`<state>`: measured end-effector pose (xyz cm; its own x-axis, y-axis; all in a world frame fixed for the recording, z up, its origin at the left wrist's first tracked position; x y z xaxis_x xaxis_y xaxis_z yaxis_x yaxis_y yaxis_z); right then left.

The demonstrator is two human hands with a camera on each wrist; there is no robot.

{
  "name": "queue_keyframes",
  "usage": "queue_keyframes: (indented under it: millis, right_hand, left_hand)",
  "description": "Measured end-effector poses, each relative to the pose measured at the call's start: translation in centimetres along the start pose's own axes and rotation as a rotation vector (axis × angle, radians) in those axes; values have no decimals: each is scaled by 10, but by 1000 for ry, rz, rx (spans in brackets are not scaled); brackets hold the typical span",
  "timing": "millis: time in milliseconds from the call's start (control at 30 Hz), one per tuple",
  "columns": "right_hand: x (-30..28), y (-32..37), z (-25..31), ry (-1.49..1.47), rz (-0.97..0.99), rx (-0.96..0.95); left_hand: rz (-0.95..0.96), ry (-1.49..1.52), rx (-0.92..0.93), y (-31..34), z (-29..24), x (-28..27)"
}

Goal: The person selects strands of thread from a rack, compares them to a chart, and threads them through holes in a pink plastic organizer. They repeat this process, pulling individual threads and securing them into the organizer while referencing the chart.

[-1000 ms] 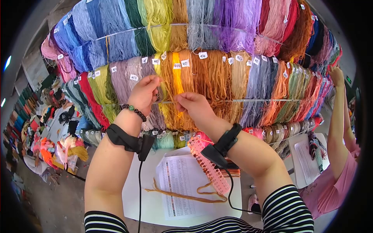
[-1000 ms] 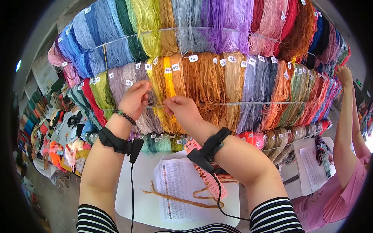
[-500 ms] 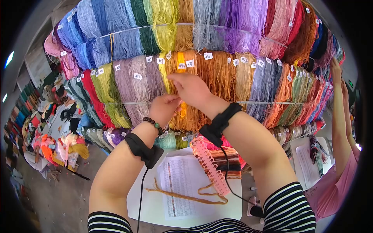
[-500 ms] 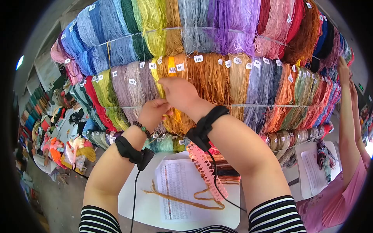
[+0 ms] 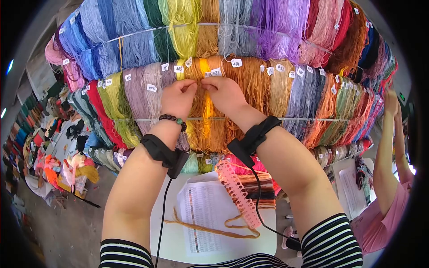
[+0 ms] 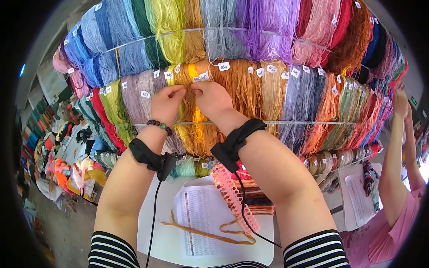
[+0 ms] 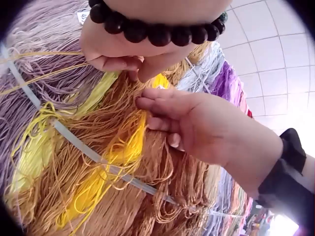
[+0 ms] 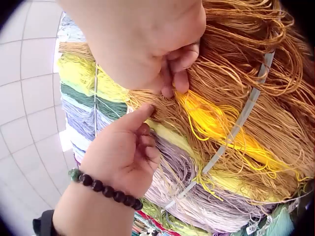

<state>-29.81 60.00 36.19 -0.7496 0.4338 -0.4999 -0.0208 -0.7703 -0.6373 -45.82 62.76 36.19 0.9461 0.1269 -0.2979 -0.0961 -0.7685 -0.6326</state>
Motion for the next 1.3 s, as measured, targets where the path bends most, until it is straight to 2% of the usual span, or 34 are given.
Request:
queue_keyframes:
  millis: [67,200,300,433,567,767,867,967,1067,1100,1200,1300]
  right_hand:
    - [1,0,-2,-9,8,-2]
    - [2,0,-5,-39,20,4]
    - [-2,3,2,-39,39,18]
    - [-2,5,4,-33,33,30]
    - [-3,6,6,-27,37,58]
    - [0,6,3,-45,44,69]
    - [-1,6,4,-36,50,61]
    - [-3,7,6,-7,57,49]
    - [-4,7,6,18,66,46]
    - [-3,7,5,14,67,44]
    - [-2,7,5,2,64,61]
    - [-2,6,5,-15,67,71]
  left_hand:
    - [-32,-218,11,-6,0,4]
    - [-30,-170,-87,-11,6,10]
    - [-34,-108,-65,-8,1,9]
    - [-46,77,-73,-2,6,-3]
    - [59,441,-310,11,15,-5]
    - [124,510,-349,9,19,-8]
    - [138,509,-344,10,19,-7]
    - [73,330,-132,4,3,-17]
    - [70,347,-34,5,-18,-30]
    - [105,396,-106,9,-21,-32]
    - [164,461,-311,12,12,-29]
    - [224,560,-365,19,21,-26]
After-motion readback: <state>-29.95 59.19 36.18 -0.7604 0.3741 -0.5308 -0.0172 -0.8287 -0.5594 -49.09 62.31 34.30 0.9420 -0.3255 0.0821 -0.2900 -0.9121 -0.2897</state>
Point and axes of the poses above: each hand's wrist, its own y-axis away from the middle knuckle, its own x-axis out of the palm, z = x × y, the point moved 6 cm from there along -y, towards the middle knuckle, and after that the axes turned 2 degrees about z, right-handed, at the moved point
